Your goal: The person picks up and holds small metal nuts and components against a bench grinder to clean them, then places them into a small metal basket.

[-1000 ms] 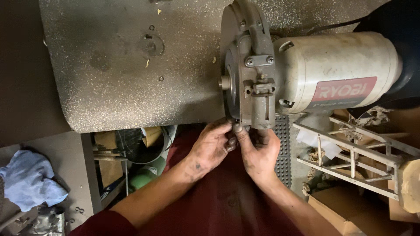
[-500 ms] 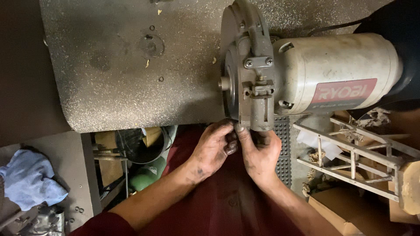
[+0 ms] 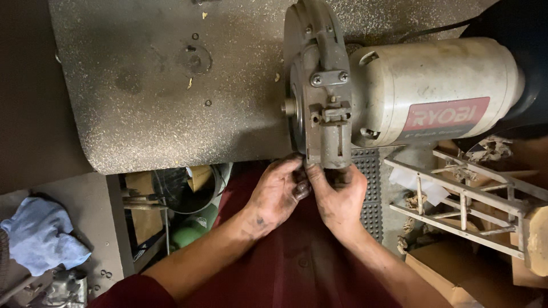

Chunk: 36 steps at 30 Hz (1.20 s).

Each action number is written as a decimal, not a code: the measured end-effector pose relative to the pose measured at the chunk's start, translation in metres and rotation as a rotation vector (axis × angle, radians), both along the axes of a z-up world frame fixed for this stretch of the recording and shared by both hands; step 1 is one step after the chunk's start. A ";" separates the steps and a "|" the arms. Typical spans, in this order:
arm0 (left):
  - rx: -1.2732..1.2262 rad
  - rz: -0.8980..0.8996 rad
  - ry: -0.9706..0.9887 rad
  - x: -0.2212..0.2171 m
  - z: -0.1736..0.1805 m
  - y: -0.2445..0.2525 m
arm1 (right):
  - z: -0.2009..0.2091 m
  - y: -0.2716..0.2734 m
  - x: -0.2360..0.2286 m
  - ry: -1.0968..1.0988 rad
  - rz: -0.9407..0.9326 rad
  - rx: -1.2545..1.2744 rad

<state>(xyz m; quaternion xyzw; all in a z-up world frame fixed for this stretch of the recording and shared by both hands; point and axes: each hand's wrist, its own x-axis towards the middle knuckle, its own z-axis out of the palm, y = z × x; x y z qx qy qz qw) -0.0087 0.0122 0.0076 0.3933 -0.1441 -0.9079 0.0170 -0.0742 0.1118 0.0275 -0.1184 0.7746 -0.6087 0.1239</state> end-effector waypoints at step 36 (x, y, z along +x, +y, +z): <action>-1.167 -0.320 0.288 0.047 0.091 -0.040 | 0.052 0.022 0.027 -0.593 0.127 -0.546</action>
